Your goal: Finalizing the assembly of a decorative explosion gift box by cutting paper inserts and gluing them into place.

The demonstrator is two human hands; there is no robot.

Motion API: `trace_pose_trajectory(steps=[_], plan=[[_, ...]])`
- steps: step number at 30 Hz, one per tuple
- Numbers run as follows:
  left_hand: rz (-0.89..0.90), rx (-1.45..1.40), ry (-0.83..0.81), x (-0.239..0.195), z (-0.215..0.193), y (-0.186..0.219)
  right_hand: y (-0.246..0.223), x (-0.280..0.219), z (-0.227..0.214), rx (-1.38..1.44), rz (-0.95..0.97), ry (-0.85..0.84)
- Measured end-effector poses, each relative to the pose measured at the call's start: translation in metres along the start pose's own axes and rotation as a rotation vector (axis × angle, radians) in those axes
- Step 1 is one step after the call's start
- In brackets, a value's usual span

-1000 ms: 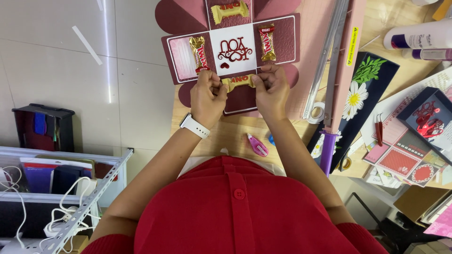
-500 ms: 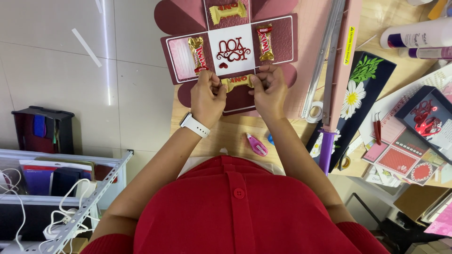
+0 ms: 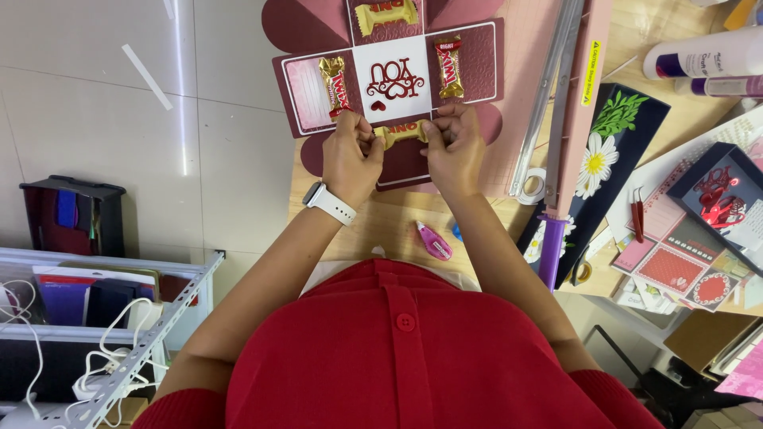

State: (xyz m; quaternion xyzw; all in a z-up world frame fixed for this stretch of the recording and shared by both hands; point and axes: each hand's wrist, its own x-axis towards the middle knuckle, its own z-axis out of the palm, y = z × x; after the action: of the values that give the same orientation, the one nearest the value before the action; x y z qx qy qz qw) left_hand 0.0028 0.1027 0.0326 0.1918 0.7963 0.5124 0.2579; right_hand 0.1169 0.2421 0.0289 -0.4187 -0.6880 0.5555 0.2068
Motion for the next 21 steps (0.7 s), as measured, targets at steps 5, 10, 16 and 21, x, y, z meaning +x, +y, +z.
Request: trace_pose_trajectory(steps=[5,10,16,21], plan=[[0.006,0.047,0.001,0.000,0.000,0.002,-0.008,-0.003,0.003,-0.026,0.001,0.030],[0.035,0.074,0.013,-0.001,0.000,0.002,-0.007,-0.004,0.004,-0.074,-0.028,0.051],[0.136,0.081,0.011,-0.024,-0.004,-0.008,-0.002,-0.004,-0.022,0.051,-0.052,0.066],[0.546,0.679,-0.153,-0.050,-0.018,0.019,-0.026,-0.019,-0.054,-0.668,-0.738,-0.052]])
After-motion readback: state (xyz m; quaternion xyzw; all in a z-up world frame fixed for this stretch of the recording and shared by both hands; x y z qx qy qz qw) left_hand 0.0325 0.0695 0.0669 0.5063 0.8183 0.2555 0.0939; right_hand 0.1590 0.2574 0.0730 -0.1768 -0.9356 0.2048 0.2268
